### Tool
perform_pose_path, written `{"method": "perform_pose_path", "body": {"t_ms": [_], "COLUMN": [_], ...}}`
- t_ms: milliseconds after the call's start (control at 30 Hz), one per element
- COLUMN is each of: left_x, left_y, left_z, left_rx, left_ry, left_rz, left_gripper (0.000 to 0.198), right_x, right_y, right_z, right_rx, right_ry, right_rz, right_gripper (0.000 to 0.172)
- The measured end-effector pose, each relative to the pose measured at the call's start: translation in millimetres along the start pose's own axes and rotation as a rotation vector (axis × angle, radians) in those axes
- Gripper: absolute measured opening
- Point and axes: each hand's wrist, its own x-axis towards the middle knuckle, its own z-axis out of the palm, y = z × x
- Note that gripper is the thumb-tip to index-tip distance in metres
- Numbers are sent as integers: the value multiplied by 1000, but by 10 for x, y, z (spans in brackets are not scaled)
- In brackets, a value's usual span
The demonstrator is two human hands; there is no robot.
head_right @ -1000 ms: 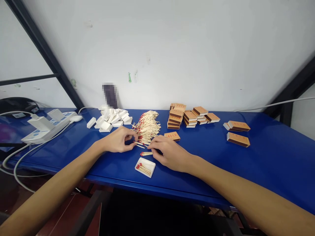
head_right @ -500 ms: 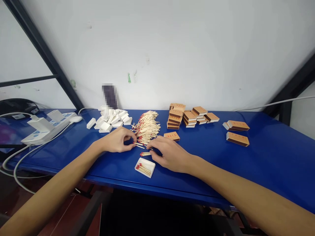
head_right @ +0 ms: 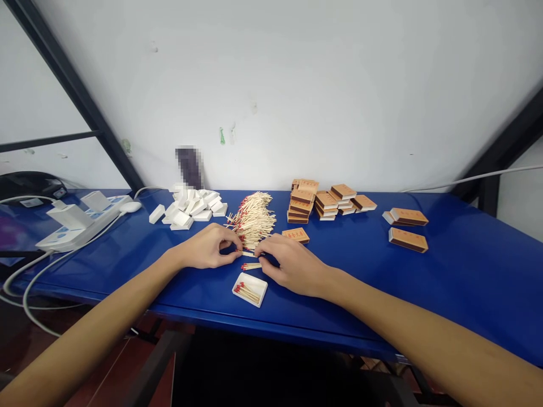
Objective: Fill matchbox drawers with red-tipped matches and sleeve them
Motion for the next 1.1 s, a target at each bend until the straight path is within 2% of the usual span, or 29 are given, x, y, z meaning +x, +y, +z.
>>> {"method": "perform_pose_path", "body": {"t_ms": [233,600,1100], "left_x": [32,0,17], "left_y": [45,17,-23], "left_z": [40,12,41], "left_rx": [4,28,41], "left_ry": [20,23,37], "left_rz": [8,-7,14], "left_gripper": [15,29,26], "right_x": [22,3,13], "right_y": [13,29,-7], "right_z": [-1,10,-19], "right_rx": [-23,-33,-101], "right_ry": [25,13,31], "right_rz": [8,24,17], "right_gripper": [16,15,15]}}
